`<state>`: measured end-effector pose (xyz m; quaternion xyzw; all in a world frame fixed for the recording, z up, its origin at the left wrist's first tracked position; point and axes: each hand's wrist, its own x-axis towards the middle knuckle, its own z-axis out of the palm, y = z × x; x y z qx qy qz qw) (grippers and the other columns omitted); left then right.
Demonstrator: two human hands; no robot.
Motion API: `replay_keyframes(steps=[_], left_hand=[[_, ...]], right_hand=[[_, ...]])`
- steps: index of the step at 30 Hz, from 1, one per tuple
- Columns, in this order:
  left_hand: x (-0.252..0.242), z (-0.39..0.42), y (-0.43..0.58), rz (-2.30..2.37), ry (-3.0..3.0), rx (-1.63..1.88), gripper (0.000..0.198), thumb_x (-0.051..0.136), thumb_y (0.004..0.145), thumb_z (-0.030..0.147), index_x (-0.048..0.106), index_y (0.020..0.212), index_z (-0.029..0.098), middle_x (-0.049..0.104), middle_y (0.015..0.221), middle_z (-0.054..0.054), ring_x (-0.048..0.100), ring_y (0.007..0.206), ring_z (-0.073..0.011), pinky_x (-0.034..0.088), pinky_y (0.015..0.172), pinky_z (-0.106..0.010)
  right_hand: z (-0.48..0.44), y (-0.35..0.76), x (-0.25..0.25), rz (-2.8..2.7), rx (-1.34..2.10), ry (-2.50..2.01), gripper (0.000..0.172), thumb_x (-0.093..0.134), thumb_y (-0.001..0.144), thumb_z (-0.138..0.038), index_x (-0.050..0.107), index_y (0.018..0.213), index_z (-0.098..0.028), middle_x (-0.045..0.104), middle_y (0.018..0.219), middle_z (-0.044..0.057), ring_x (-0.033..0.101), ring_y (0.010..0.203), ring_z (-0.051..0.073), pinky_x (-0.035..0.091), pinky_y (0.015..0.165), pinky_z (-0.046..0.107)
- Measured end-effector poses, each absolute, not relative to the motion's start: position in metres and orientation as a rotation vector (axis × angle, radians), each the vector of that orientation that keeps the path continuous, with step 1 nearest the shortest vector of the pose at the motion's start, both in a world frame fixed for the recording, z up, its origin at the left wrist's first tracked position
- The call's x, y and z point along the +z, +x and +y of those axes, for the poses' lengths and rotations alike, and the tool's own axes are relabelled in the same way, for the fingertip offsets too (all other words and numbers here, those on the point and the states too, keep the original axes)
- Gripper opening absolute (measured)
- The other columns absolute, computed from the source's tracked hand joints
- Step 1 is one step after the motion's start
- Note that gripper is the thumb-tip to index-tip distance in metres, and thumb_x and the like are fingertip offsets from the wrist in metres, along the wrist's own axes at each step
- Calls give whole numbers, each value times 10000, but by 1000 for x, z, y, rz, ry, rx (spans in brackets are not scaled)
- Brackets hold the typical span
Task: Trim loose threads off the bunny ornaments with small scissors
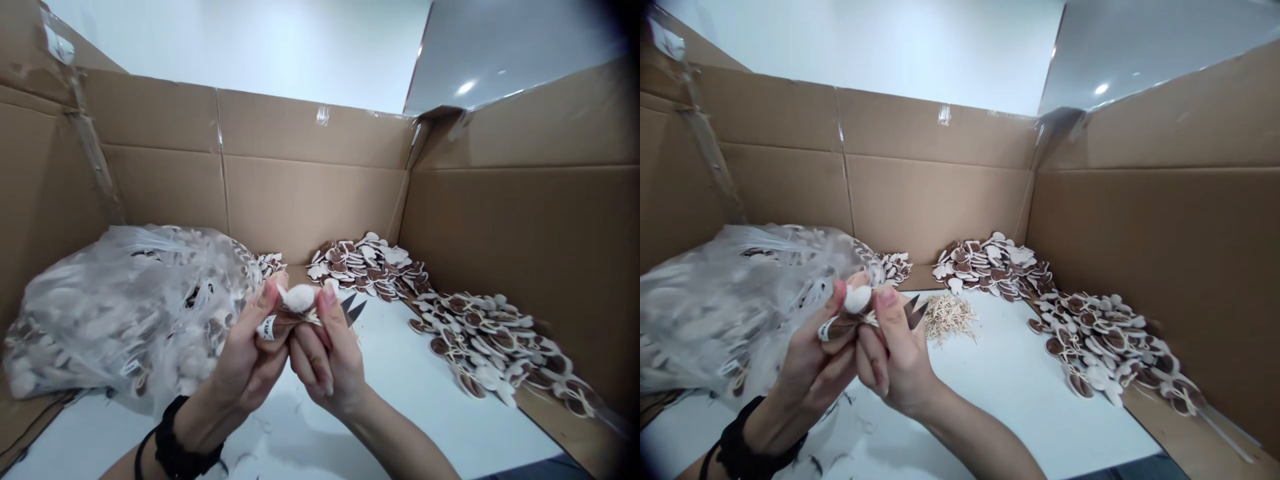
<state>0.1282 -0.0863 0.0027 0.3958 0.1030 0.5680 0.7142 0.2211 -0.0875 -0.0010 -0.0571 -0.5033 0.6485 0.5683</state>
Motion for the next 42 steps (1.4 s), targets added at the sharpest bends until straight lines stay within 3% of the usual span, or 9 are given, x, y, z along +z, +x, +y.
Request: replay_keyframes(steps=[8, 14, 19, 24, 28, 33, 36, 38, 42], left_hand=[[2, -85, 126, 232, 909, 1311, 387, 727, 809, 406, 417, 693, 204, 267, 436, 127, 78, 275, -20, 153, 226, -114], [8, -78, 109, 454, 1660, 1375, 317, 500, 941, 508, 503, 810, 220, 478, 606, 36, 437, 484, -104, 375, 421, -187], [13, -84, 107, 766, 1939, 1337, 447, 508, 881, 638, 495, 794, 200, 441, 687, 25, 402, 601, -121, 353, 519, -225], [8, -83, 111, 810, 1675, 1283, 476, 505, 884, 642, 521, 752, 185, 436, 606, 36, 414, 549, -108, 363, 496, -212], [6, -82, 114, 625, 1501, 1307, 503, 553, 875, 607, 471, 624, 179, 369, 479, 56, 322, 416, -74, 230, 380, -196], [12, -92, 127, 461, 1289, 1317, 547, 669, 830, 479, 364, 490, 177, 242, 388, 80, 144, 352, -41, 70, 357, -219], [9, -99, 129, 325, 1173, 1230, 508, 617, 884, 388, 365, 500, 172, 212, 353, 94, 91, 308, -24, 30, 328, -205], [8, -101, 127, 208, 1073, 1145, 462, 511, 949, 337, 407, 529, 174, 188, 325, 102, 91, 263, -26, 50, 282, -174], [15, -92, 117, 27, 785, 1358, 462, 284, 1010, 197, 444, 576, 177, 99, 346, 107, 140, 314, -63, 287, 350, -124]], right_hand=[[-74, 225, 0, -1222, 1568, 21, 472, 585, 845, -596, 422, 585, -237, 221, 270, -152, 103, 188, 50, 134, 217, 165], [-73, 242, 8, -1596, 831, -360, 531, 422, 992, -465, 377, 533, -201, 369, 395, -74, 295, 323, 55, 234, 334, 199], [-74, 251, 16, -1819, 537, -501, 416, 423, 1004, -373, 404, 628, -196, 395, 537, -58, 333, 467, 70, 287, 451, 208], [-72, 251, 15, -1800, 875, -461, 438, 429, 992, -449, 405, 629, -205, 348, 460, -84, 293, 411, 67, 290, 434, 214], [-72, 254, 19, -1779, 1188, -340, 412, 465, 981, -443, 440, 644, -207, 404, 380, -98, 334, 336, 59, 312, 401, 201], [-65, 254, 16, -1745, 1471, -90, 351, 489, 977, -403, 492, 696, -192, 376, 326, -127, 247, 258, 30, 266, 338, 148], [-61, 247, 8, -1611, 1650, 115, 355, 466, 986, -387, 486, 689, -195, 351, 316, -130, 216, 230, 30, 224, 285, 124], [-62, 242, 5, -1490, 1742, 245, 350, 455, 989, -339, 450, 665, -206, 337, 319, -132, 187, 214, 29, 216, 261, 116], [-75, 240, 11, -1175, 1668, 544, 413, 325, 1017, -293, 278, 611, -229, 201, 302, -153, 56, 177, 26, 175, 228, 108]])
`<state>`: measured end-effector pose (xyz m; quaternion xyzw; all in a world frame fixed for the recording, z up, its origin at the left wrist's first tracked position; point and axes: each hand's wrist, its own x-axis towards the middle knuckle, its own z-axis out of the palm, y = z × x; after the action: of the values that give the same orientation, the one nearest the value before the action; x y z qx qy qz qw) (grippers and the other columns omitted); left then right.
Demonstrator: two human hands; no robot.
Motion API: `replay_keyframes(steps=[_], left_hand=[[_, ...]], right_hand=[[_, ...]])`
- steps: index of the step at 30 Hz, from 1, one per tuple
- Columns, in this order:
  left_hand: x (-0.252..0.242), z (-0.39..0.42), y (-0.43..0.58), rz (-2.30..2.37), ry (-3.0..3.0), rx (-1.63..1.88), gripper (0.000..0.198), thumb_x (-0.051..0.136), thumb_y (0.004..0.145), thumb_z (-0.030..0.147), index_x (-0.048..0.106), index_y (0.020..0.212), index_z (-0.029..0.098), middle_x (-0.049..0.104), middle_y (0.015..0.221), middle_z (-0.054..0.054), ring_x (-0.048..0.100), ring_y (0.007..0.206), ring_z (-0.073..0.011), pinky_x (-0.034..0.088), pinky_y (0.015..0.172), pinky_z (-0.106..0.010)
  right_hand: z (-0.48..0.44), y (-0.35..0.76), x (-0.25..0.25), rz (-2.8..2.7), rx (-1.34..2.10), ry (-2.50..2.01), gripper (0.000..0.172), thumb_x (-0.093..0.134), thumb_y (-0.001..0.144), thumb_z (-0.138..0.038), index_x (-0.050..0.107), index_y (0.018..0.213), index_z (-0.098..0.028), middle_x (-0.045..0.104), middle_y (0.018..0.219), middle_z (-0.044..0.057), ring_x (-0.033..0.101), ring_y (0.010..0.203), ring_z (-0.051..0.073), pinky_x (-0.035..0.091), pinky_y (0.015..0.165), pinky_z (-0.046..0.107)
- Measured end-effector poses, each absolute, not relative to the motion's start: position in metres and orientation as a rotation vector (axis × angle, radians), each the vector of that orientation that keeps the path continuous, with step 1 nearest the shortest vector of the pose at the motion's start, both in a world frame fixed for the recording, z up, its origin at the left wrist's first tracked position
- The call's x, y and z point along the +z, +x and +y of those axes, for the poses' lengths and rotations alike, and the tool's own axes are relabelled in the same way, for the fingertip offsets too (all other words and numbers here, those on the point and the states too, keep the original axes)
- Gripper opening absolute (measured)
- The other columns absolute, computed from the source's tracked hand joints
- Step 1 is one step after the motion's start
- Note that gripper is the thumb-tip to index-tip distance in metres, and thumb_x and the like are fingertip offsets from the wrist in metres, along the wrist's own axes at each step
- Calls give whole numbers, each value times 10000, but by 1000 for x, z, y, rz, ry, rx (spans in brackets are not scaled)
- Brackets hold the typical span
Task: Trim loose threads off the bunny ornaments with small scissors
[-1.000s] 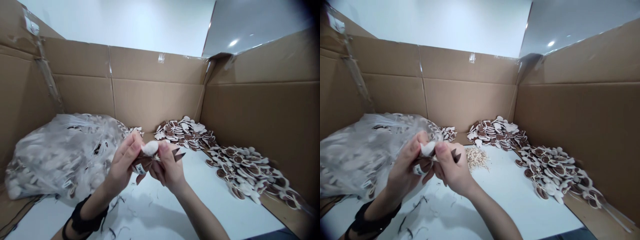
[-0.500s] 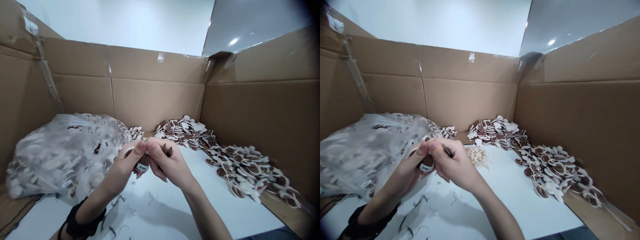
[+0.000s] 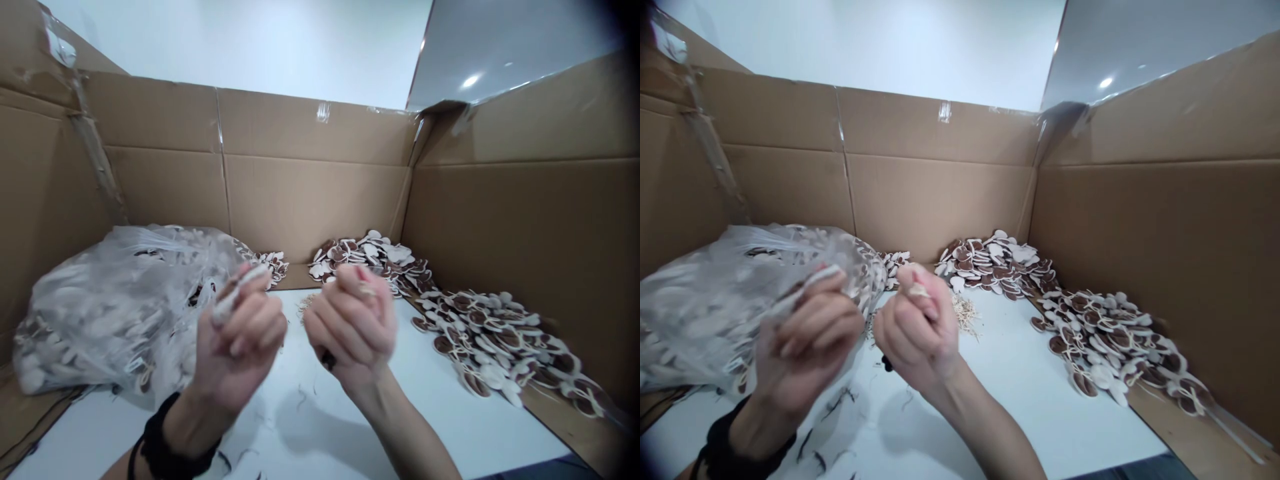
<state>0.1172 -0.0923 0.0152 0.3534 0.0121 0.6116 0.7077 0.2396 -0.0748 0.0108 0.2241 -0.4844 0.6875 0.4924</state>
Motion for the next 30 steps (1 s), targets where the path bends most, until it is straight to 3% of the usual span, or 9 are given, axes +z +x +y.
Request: replay_keyframes(steps=[4, 7, 10, 12, 15, 18, 21, 26, 30], left_hand=[[26, -78, 112, 173, 1019, 1591, 524, 229, 1026, 278, 444, 558, 179, 190, 346, 71, 204, 380, -88, 329, 425, -179], [25, -76, 113, 418, 1314, 1522, 462, 330, 1016, 378, 512, 645, 172, 424, 422, 27, 338, 432, -89, 309, 442, -196], [20, -76, 117, 600, 1444, 1454, 288, 446, 981, 413, 558, 850, 183, 596, 618, -5, 452, 550, -100, 322, 470, -192], [18, -76, 119, 646, 1447, 1439, 163, 508, 956, 363, 510, 932, 202, 615, 686, 4, 474, 594, -104, 342, 498, -193], [16, -72, 122, 668, 1387, 1415, 156, 543, 923, 294, 409, 897, 219, 571, 660, 35, 456, 586, -102, 340, 517, -202], [15, -67, 121, 692, 1358, 1396, 238, 520, 931, 324, 348, 805, 217, 491, 609, 57, 391, 544, -92, 318, 521, -213], [13, -63, 118, 623, 1354, 1315, 305, 448, 964, 396, 335, 751, 211, 430, 580, 61, 349, 523, -92, 309, 530, -226], [14, -65, 119, 579, 1344, 1293, 348, 368, 993, 413, 361, 714, 205, 432, 559, 48, 355, 532, -109, 324, 560, -242], [14, -69, 122, 674, 1416, 1415, 348, 329, 1005, 372, 354, 700, 207, 449, 584, 34, 363, 557, -121, 324, 574, -247]], right_hand=[[-86, 257, 23, -1396, 1233, 505, 434, 308, 1033, -327, 326, 611, -228, 262, 349, -124, 169, 208, 31, 214, 267, 127], [-74, 282, 29, -1627, 879, 103, 329, 443, 1000, -362, 505, 709, -220, 400, 453, -87, 283, 315, 46, 259, 341, 170], [-43, 309, 31, -1808, 636, -537, 321, 443, 993, -416, 526, 760, -211, 454, 518, -64, 391, 428, 74, 335, 436, 199], [-15, 323, 26, -1921, 418, -1183, 357, 413, 991, -461, 520, 769, -202, 514, 614, -37, 487, 549, 94, 401, 533, 218], [29, 338, 8, -1926, 401, -1561, 281, 472, 985, -361, 589, 827, -159, 590, 699, 1, 573, 644, 135, 467, 615, 268], [60, 344, -17, -1941, 504, -1833, 232, 581, 947, -334, 623, 1059, -135, 652, 1006, 56, 644, 836, 176, 551, 739, 351], [72, 346, -33, -1928, 592, -1966, 291, 597, 941, -312, 591, 1182, -150, 623, 1159, 86, 644, 956, 212, 563, 802, 400], [53, 344, -16, -1887, 514, -1786, 340, 562, 956, -316, 547, 1250, -144, 612, 1170, 109, 637, 946, 210, 552, 789, 380], [1, 324, 15, -1886, 437, -1406, 444, 295, 1029, -301, 300, 1450, -160, 639, 1023, 94, 612, 806, 160, 508, 668, 284]])
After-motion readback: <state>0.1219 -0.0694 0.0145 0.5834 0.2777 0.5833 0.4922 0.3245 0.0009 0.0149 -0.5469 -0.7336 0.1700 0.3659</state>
